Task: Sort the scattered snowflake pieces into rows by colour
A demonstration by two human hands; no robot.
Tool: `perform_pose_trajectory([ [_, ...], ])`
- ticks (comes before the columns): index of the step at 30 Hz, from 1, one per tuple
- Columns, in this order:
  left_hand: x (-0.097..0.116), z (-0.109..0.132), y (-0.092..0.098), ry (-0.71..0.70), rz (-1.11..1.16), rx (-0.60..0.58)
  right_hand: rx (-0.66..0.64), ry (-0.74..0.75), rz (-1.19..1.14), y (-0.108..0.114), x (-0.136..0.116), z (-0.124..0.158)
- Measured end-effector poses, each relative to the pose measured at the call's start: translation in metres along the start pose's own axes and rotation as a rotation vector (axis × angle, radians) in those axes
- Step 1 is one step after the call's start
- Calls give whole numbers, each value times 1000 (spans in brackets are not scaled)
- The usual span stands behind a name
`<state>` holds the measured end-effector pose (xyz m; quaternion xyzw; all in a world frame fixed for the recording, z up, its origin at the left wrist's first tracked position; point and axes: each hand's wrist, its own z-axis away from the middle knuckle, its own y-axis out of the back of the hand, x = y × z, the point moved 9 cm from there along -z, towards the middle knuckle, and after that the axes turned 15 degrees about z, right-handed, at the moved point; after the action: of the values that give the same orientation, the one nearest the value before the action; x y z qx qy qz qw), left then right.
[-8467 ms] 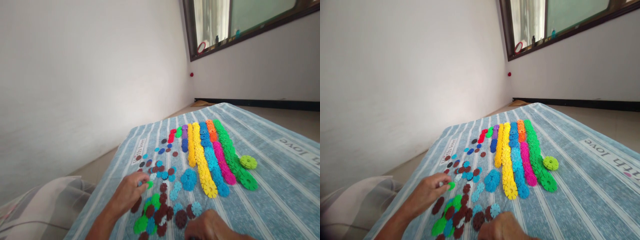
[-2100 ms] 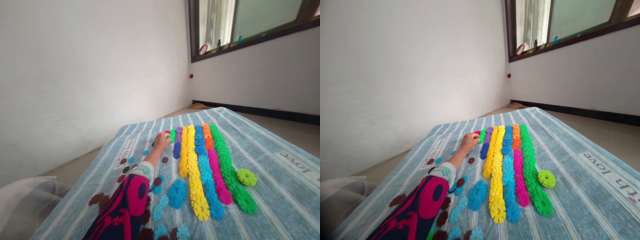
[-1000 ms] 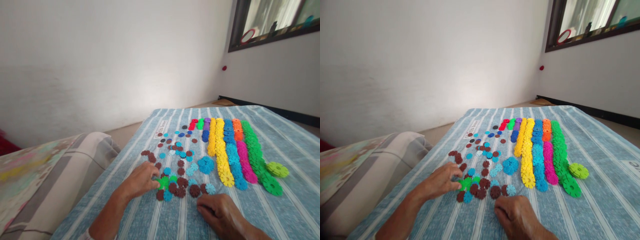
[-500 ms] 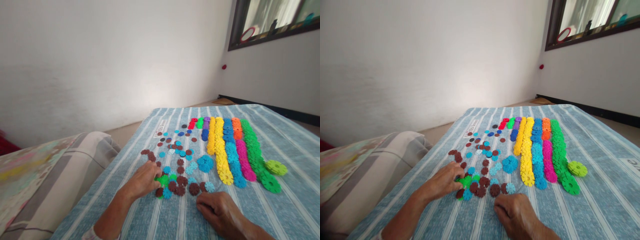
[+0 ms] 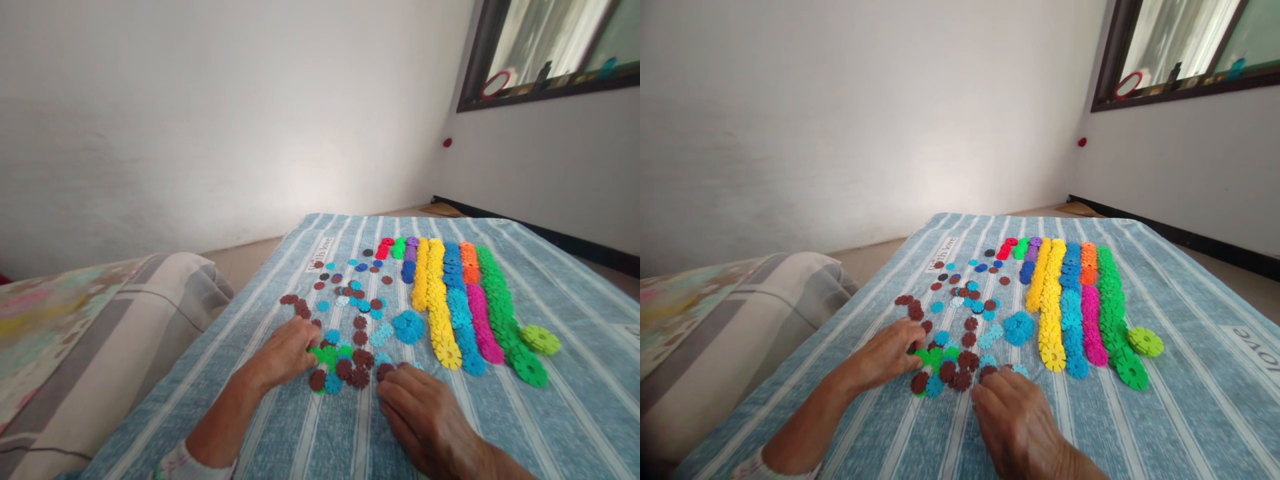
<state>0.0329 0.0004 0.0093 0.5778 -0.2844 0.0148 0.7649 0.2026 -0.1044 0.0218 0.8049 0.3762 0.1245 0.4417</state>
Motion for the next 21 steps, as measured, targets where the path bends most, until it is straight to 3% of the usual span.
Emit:
perform_pose_trajectory([
  [5,-1,0,1,-35,13,50,-137,112,118,-26,-27,-21],
  [9,-1,0,0,-29,56,45,-198,100,203,-44,-24,-15],
  [15,-1,0,0,-36,122,25,-128,-67,318,-36,1,-4],
  [21,-1,-2,-5,-73,169,8,-47,-137,416,-30,6,-6],
])
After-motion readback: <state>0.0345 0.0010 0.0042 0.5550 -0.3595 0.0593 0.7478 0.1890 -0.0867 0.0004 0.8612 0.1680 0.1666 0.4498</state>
